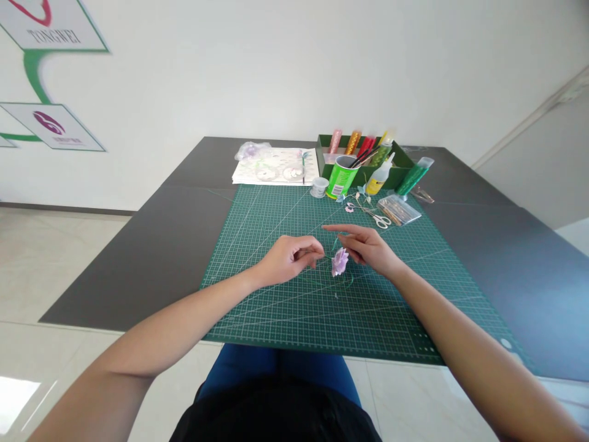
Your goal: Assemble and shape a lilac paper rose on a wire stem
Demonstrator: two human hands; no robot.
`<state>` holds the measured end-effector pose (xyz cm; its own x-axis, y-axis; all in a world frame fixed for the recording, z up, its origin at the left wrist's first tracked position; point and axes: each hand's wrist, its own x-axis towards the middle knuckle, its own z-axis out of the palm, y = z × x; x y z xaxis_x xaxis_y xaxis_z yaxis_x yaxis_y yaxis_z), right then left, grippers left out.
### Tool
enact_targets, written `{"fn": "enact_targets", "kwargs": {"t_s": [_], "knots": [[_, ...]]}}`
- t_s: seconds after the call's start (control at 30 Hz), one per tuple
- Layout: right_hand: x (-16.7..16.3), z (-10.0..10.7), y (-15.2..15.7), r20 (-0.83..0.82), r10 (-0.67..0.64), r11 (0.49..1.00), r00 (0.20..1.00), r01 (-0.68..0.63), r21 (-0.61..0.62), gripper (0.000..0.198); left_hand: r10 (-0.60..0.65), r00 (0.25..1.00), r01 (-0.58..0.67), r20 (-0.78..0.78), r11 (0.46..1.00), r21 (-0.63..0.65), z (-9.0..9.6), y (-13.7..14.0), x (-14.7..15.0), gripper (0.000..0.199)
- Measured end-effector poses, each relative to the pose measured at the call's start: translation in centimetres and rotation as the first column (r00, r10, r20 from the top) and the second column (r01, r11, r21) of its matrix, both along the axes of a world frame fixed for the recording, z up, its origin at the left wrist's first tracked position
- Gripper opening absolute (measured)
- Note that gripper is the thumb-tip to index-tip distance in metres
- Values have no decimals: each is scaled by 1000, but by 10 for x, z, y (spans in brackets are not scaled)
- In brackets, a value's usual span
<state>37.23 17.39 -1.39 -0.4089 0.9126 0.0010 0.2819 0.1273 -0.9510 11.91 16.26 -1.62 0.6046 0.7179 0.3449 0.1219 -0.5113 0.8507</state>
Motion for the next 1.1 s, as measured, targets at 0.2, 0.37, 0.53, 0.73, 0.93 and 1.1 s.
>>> {"fn": "enact_targets", "kwargs": {"t_s": [0.2,0.37,0.53,0.73,0.93,1.1], "knots": [[-2,-5,1,79,39,999,996,-39,3,57,59,996,-58,65,998,-11,2,1,0,17],[-7,-7,1,114,62,998,992,-64,17,54,100,991,-104,88,994,40,3,2,0,13],[-9,-7,0,142,85,996,986,-90,28,43,123,981,-139,151,985,104,5,3,1,11],[-7,-10,2,136,101,992,986,-109,56,28,145,968,-152,204,988,23,4,3,2,14],[-8,-4,0,155,126,990,980,-135,45,30,95,948,-38,303,981,-190,-2,4,4,16],[-10,-2,-1,129,134,990,982,-140,34,28,97,899,48,428,948,-316,-9,7,6,21]]}}
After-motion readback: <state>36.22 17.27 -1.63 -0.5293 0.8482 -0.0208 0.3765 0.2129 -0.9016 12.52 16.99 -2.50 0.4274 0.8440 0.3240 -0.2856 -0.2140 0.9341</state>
